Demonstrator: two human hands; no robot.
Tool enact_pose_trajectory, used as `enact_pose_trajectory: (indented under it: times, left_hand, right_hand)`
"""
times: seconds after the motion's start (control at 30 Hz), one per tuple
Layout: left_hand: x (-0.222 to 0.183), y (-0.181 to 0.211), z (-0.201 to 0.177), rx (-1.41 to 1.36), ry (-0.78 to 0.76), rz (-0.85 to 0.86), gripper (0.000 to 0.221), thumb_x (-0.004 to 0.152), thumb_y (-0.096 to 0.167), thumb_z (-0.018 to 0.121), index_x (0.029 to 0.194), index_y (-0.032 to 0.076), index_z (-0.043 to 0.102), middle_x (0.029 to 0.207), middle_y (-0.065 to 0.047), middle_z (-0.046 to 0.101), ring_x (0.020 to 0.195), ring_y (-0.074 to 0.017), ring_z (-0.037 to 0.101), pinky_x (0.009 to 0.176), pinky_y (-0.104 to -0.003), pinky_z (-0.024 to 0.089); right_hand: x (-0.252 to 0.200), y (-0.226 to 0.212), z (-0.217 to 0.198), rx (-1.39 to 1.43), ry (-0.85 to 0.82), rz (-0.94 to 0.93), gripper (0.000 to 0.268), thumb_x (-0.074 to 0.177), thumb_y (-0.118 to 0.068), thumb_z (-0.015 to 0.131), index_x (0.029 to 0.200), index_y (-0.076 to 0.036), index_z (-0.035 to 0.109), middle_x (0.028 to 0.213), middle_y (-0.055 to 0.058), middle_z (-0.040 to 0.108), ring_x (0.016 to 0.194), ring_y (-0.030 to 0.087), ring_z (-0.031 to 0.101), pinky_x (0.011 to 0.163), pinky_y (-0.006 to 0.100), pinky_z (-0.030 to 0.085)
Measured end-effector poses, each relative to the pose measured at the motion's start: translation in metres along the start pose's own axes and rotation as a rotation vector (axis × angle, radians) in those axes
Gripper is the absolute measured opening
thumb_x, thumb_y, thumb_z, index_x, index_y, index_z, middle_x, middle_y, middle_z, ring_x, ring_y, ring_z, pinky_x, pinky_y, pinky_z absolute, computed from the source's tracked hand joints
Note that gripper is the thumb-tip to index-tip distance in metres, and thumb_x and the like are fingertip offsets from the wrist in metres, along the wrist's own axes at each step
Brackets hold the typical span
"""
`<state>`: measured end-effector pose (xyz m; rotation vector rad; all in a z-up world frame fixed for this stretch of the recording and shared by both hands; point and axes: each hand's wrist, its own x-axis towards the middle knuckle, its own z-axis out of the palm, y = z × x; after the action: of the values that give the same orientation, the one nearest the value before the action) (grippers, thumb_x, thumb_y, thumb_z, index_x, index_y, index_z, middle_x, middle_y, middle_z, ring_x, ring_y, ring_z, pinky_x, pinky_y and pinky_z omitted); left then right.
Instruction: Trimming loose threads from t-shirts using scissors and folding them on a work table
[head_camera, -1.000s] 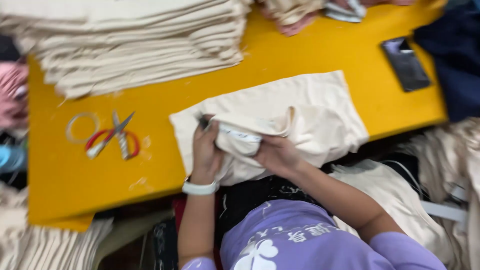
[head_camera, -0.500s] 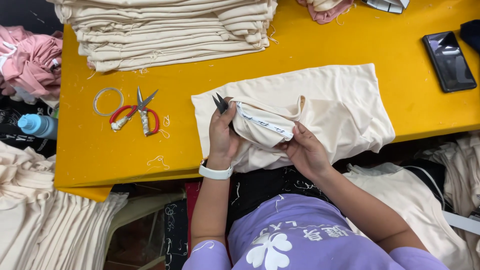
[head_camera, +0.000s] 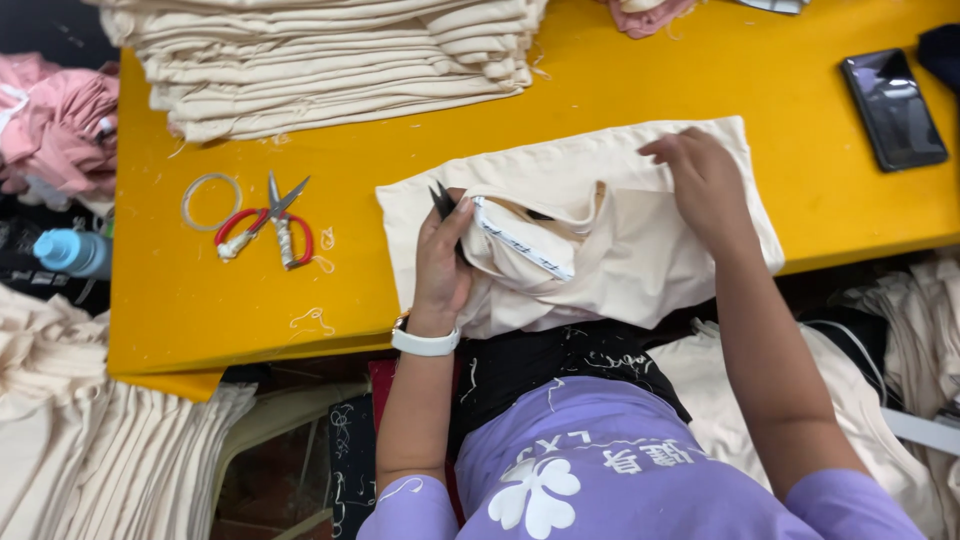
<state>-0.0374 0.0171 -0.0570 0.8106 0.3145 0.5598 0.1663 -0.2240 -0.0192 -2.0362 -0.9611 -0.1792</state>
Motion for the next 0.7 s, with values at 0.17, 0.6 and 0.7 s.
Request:
enact_pose_trajectory:
  times: [0.17,0.6,0.7]
  left_hand:
    - [-0.013,0.017,0.022,0.269,-0.042,0.03,0.041,0.077,0.011,0.087,0.11,0.009,0.062,0.087,0.001,0.064,0.082,-0.0107,0.064,0.079,-0.024,0.056]
    - [-0.063,0.115,0.072,1.114,-0.295,0.717,0.015,0.09,-0.003,0.074,0.093,-0.001,0.059,0.085,-0.012,0.059,0.067,-0.0191,0.047,0.064,-0.029,0.04]
    - [-0.06,0.11,0.08,1.134,-0.387,0.749,0.014,0.084,-0.004,0.074,0.088,0.002,0.061,0.077,-0.008,0.058,0.061,-0.0151,0.043,0.06,-0.026,0.037]
  right_hand:
    - [0.035,-0.019,0.02,0.365,-0.769,0.03,0.028,0.08,-0.024,0.07,0.09,0.002,0.076,0.086,0.025,0.073,0.085,0.042,0.068,0.081,0.052,0.05]
    - [-0.022,-0.049,-0.063,-0.006,-0.547,-0.359,0.087,0.076,-0.072,0.07,0.143,-0.019,0.053,0.144,0.01,0.053,0.132,0.033,0.054,0.104,0.049,0.036]
    - [-0.024,0.001,-0.03,-0.075,-0.645,-0.267,0.086,0.088,-0.051,0.07,0.159,-0.019,0.033,0.146,0.004,0.057,0.135,0.026,0.05,0.11,0.049,0.027]
